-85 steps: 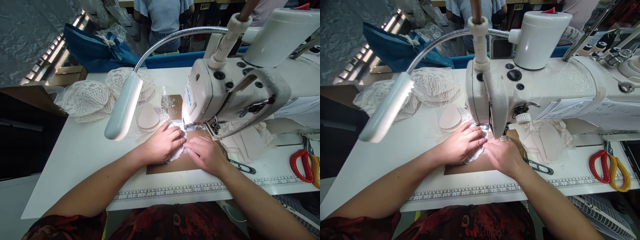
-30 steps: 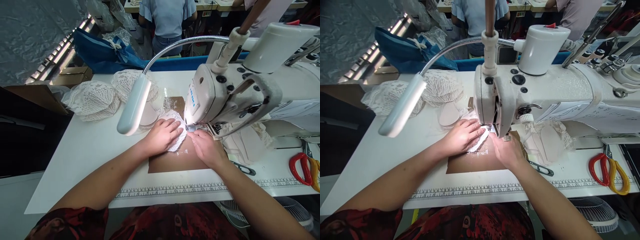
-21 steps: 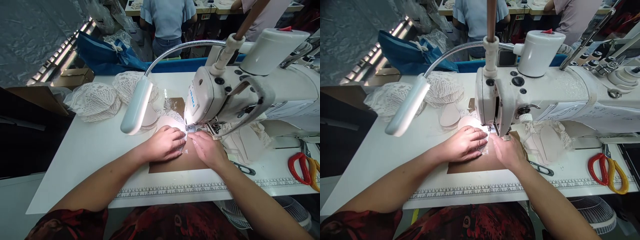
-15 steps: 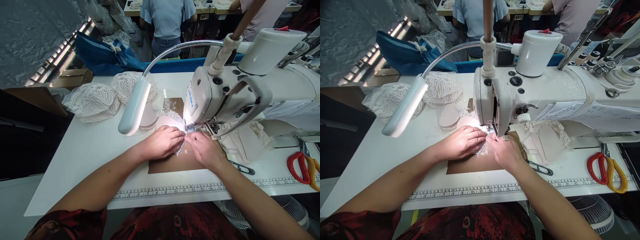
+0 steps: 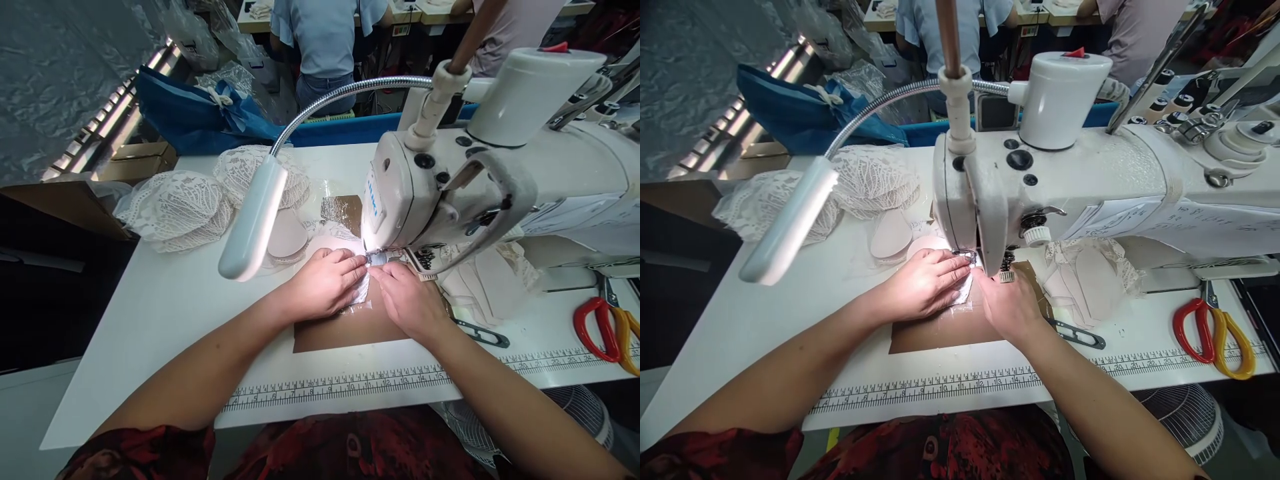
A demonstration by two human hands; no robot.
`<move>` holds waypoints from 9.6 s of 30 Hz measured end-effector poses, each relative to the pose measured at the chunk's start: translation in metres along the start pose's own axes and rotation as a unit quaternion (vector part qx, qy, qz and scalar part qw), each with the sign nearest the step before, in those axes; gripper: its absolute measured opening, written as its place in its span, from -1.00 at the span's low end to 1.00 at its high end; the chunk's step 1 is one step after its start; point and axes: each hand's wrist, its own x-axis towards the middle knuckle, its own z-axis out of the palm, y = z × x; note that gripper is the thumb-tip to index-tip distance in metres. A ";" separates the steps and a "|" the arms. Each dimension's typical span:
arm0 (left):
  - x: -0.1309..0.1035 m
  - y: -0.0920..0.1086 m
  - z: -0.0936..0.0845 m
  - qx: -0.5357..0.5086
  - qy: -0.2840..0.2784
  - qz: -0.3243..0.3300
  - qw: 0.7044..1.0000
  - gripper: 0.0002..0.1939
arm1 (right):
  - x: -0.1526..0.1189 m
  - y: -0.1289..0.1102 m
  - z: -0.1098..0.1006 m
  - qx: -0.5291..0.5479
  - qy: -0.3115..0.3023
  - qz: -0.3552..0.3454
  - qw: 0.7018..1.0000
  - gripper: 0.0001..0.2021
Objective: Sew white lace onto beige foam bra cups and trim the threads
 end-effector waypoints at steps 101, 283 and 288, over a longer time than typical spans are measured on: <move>0.004 0.018 0.000 0.027 -0.004 -0.071 0.997 -0.54 | -0.024 0.019 -0.015 0.109 -0.035 -0.140 0.984 -0.73; -0.029 0.047 -0.009 -0.663 0.138 -0.250 0.692 -0.50 | -0.014 -0.001 -0.019 0.566 -0.145 0.070 0.808 -0.71; -0.023 0.047 -0.006 -0.653 0.136 -0.240 0.705 -0.50 | -0.011 -0.005 -0.019 0.536 -0.090 0.099 0.834 -0.77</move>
